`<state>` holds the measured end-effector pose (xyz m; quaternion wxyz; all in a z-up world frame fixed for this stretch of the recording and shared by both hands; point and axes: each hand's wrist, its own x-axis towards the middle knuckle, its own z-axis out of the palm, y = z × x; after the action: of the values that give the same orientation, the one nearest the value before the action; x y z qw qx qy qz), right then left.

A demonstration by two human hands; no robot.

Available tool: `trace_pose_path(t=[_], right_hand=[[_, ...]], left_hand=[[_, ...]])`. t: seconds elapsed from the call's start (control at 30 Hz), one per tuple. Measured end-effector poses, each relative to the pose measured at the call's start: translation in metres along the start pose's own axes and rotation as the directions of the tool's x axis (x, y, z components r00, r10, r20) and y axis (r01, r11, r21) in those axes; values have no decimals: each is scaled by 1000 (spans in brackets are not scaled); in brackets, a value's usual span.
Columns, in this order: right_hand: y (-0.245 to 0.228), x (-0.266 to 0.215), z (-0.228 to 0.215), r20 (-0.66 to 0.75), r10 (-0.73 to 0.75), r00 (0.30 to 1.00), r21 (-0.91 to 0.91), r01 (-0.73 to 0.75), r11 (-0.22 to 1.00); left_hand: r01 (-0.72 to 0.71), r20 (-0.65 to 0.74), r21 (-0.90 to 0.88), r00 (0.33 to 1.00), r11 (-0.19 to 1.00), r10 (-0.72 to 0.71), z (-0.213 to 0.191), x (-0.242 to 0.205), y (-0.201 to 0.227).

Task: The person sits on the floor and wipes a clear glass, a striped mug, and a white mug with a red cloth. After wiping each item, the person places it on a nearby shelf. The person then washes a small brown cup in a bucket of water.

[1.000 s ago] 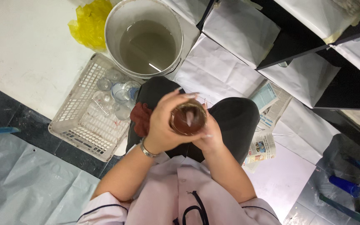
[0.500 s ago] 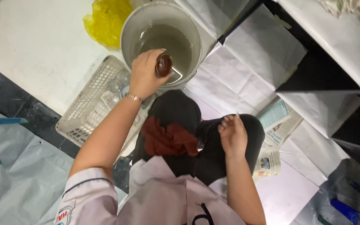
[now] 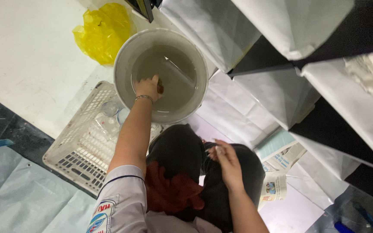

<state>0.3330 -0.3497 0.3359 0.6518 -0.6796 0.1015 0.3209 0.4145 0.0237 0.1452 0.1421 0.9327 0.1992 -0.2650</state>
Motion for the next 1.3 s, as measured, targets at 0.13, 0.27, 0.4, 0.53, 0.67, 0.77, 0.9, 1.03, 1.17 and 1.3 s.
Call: trace_pose_path(t=[0.13,0.27,0.4,0.53,0.67,0.77,0.9,1.03,1.17,1.3], right_hand=[[3,2,0,58,64,996,72,-68,995],[-4,7,8,46,75,996,9,-76,997],[-25,41,26,163,-14,987,-109,32,994],[-39,126,75,259,-286,923,-340,364,867],[-21,239,150,166,13,986,-163,14,986],[7,276,171,60,0,998,-536,32,844],[38,297,170,107,191,976,-966,56,253],[53,299,163,208,455,866,-973,138,183],[52,321,164,166,583,795,-977,212,-10],[67,332,159,189,601,777,-976,214,30]], left_hand=[[52,213,-2,976,999,-50,30,20,-4],[7,313,-37,950,999,5,61,34,-9],[-8,220,-62,975,998,21,74,43,-9],[47,96,-288,995,956,-20,71,44,-10],[-48,-82,-534,997,844,5,58,40,-12],[-51,-95,-636,995,770,-12,51,38,-7],[78,94,-579,995,811,-29,44,39,-6],[37,104,-632,994,774,37,39,26,-4],[17,172,-622,978,783,115,22,32,0],[-55,144,-634,971,771,188,13,26,2]])
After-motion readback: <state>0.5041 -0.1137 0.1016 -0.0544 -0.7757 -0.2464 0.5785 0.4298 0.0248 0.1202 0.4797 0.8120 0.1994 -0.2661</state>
